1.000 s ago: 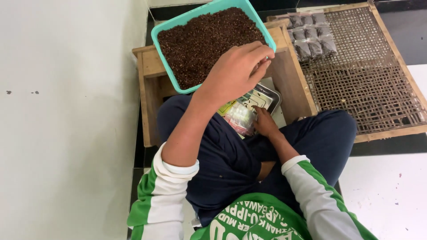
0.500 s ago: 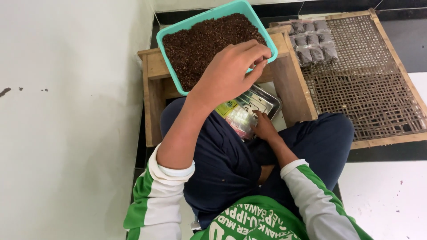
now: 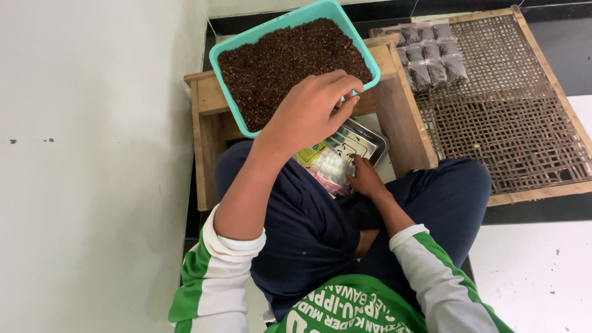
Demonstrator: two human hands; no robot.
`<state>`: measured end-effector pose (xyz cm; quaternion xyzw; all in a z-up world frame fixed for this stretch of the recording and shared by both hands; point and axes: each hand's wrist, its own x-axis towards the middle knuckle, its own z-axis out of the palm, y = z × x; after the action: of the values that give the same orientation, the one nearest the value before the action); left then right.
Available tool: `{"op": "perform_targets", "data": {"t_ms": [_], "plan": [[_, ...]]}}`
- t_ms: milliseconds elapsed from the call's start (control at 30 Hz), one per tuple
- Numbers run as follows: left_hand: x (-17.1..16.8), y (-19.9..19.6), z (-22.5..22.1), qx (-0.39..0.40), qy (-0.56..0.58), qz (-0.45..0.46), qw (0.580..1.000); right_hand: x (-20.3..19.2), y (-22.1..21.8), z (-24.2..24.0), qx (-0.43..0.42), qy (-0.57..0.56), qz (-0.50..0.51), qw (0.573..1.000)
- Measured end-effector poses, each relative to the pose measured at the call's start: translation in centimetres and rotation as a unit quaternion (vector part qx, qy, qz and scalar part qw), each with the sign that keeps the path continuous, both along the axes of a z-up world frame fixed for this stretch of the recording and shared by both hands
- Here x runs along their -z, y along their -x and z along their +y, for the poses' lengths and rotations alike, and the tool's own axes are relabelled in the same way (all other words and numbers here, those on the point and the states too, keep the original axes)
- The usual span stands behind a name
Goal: The person is manually packaging granules by scooping them into small plastic bags and sealing them.
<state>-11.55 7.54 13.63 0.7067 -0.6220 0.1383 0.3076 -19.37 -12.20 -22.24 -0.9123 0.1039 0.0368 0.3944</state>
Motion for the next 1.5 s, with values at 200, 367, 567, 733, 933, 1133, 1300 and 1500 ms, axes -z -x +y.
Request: {"op": "perform_targets", "data": {"t_ms": [200,367,567,733,933,1133,1300,1500], "plan": [[1.3,-0.7,-0.2,0.002,-0.019,0.018,1.000,0.4,-0.4,0.2,0.006,0.040,0.002,0.999],[4.0,-1.2,-1.7,-0.038,-0.065,-0.008,0.997,0.5,-0.6,0.1,0.004,0.064,-0.017,0.998],[12.6,-2.6,-5.4,-0.024,-0.122,0.022,0.992,0.2,-1.0,0.1,0.021,0.067,0.006,0.997],[15.5,-4.4,-6.6,-0.034,-0.214,0.031,0.976,0.8,-2.1,0.1,0.017,0.111,0.014,0.994],[17.8,-5.5,-6.4,-0.050,-0.262,0.093,0.959,1.7,-2.3,0.0,0.040,0.114,0.024,0.992],[21.3,-6.0,-6.3,-0.059,-0.304,0.145,0.940,-1.2,-1.8,0.3,0.098,0.045,0.059,0.992],[27.7,-8.5,-6.1,-0.115,-0.323,0.140,0.929,-0.7,-2.1,-0.2,0.158,-0.044,-0.016,0.986],[29.3,-9.5,-5.3,-0.120,-0.337,0.219,0.908,-2.8,-2.2,0.5,0.180,-0.141,-0.112,0.967]]}}
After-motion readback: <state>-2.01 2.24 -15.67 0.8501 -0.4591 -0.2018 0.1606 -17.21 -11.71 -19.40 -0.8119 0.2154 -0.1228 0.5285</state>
